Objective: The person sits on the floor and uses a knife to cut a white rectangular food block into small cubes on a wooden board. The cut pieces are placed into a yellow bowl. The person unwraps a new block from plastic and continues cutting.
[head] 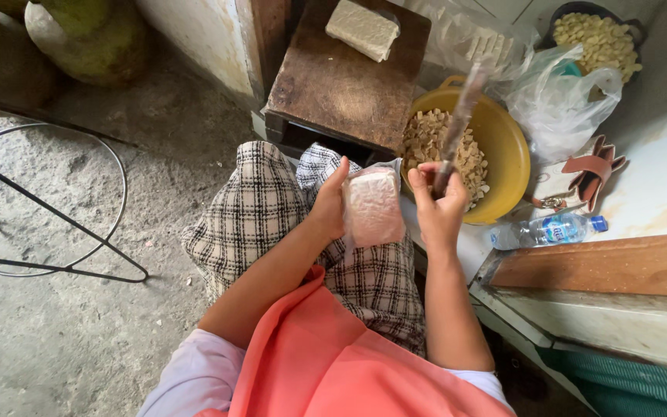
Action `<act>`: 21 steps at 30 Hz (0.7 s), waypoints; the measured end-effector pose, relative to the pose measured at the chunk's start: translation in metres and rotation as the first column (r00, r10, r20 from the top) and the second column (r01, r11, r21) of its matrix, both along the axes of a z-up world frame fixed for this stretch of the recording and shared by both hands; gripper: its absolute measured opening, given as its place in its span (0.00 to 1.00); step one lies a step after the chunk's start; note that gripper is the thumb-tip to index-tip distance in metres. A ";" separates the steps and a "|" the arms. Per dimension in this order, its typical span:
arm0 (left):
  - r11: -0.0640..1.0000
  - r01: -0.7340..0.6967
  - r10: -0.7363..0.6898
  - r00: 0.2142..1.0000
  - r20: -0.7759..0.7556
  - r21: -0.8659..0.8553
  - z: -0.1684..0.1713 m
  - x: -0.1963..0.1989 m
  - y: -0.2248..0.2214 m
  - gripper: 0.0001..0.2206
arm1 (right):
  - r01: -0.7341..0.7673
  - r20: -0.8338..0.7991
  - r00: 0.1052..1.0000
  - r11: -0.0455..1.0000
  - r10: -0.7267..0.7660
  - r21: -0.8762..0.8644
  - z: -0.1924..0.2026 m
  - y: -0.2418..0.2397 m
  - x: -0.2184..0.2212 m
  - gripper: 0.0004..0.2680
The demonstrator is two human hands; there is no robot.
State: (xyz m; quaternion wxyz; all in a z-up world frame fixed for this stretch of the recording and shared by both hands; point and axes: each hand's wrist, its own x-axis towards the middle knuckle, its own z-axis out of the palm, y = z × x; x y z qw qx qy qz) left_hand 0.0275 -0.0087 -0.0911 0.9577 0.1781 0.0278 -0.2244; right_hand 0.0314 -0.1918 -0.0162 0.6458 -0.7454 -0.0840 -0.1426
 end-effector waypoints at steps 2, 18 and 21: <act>0.999 0.005 -0.006 1.000 -0.023 -0.032 0.008 0.000 0.001 0.35 | -0.094 0.046 0.994 0.993 0.097 -0.077 0.007 -0.005 -0.005 0.11; 0.894 -0.097 0.023 0.985 0.170 0.437 0.019 0.018 0.004 0.15 | -0.241 -0.066 0.969 0.971 0.240 -0.007 0.017 0.002 -0.017 0.15; 0.891 -0.046 -0.002 0.994 0.106 0.451 0.027 0.022 0.006 0.14 | -0.286 -0.070 0.956 0.958 0.286 0.013 0.021 -0.004 -0.016 0.15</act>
